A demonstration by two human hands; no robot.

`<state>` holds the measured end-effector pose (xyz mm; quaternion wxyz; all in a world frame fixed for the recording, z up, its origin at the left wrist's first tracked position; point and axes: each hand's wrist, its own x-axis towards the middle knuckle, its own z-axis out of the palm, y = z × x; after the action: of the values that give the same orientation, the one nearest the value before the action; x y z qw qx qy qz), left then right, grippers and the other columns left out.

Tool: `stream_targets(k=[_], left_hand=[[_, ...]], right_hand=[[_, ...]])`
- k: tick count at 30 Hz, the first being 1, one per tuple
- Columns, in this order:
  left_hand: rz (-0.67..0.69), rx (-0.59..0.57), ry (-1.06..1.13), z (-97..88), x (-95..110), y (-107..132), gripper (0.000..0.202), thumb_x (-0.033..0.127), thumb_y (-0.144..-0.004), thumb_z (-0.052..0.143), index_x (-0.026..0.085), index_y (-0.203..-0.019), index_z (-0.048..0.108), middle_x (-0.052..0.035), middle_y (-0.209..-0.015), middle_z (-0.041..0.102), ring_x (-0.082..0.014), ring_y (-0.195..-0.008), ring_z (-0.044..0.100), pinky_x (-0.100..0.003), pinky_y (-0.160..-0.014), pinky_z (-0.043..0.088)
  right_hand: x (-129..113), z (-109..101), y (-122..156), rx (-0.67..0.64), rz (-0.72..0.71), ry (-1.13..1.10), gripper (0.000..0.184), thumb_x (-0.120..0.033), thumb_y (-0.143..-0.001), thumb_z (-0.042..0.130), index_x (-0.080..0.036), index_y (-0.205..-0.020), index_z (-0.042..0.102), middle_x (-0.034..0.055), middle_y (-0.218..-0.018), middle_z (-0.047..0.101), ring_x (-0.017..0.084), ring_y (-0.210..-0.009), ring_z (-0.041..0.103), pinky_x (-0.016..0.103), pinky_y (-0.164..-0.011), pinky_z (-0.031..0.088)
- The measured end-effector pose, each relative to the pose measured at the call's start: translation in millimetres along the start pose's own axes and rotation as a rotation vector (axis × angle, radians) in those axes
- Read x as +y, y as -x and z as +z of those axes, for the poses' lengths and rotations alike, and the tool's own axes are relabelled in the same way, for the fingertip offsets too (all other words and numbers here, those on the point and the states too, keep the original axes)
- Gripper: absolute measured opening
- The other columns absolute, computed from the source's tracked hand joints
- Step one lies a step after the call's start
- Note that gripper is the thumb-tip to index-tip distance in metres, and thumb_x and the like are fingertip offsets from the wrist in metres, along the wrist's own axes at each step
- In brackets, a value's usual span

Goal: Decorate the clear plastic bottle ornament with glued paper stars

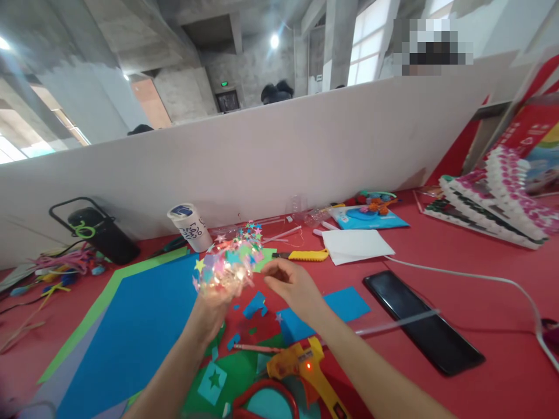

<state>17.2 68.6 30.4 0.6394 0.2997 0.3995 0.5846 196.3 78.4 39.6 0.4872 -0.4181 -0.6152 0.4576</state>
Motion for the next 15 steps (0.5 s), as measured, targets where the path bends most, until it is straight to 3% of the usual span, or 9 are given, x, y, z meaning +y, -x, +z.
stream_targets(k=[7,11,15], left_hand=[[-0.307,-0.129,0.189,28.8,13.5,21.7,0.013,0.017,-0.082,0.058,0.009,-0.085,0.068,-0.0092,-0.082,0.070,-0.0145,-0.075,0.066,-0.027,-0.077,0.053],[-0.448,-0.053,0.388,38.0,13.9,31.0,0.020,0.015,-0.089,0.047,0.008,-0.083,0.065,-0.0073,-0.076,0.069,-0.0119,-0.066,0.065,-0.025,-0.072,0.054],[-0.422,0.033,0.446,45.8,10.9,36.8,0.025,0.011,-0.089,0.043,0.008,-0.077,0.064,-0.0061,-0.070,0.067,-0.0110,-0.062,0.065,-0.021,-0.065,0.053]], right_hand=[[-21.0,12.2,15.2,0.061,-0.177,0.182,0.012,-0.017,-0.078,0.053,-0.021,-0.089,0.057,0.0042,-0.090,0.059,0.019,-0.083,0.055,0.033,-0.075,0.045],[-22.3,19.8,21.2,0.106,-0.268,0.272,0.014,-0.013,-0.077,0.054,-0.021,-0.088,0.055,0.0035,-0.086,0.056,0.020,-0.082,0.051,0.034,-0.076,0.042],[-20.5,24.2,23.9,0.142,-0.272,0.291,0.013,-0.011,-0.077,0.053,-0.020,-0.086,0.054,0.0026,-0.083,0.055,0.018,-0.079,0.051,0.032,-0.072,0.042]])
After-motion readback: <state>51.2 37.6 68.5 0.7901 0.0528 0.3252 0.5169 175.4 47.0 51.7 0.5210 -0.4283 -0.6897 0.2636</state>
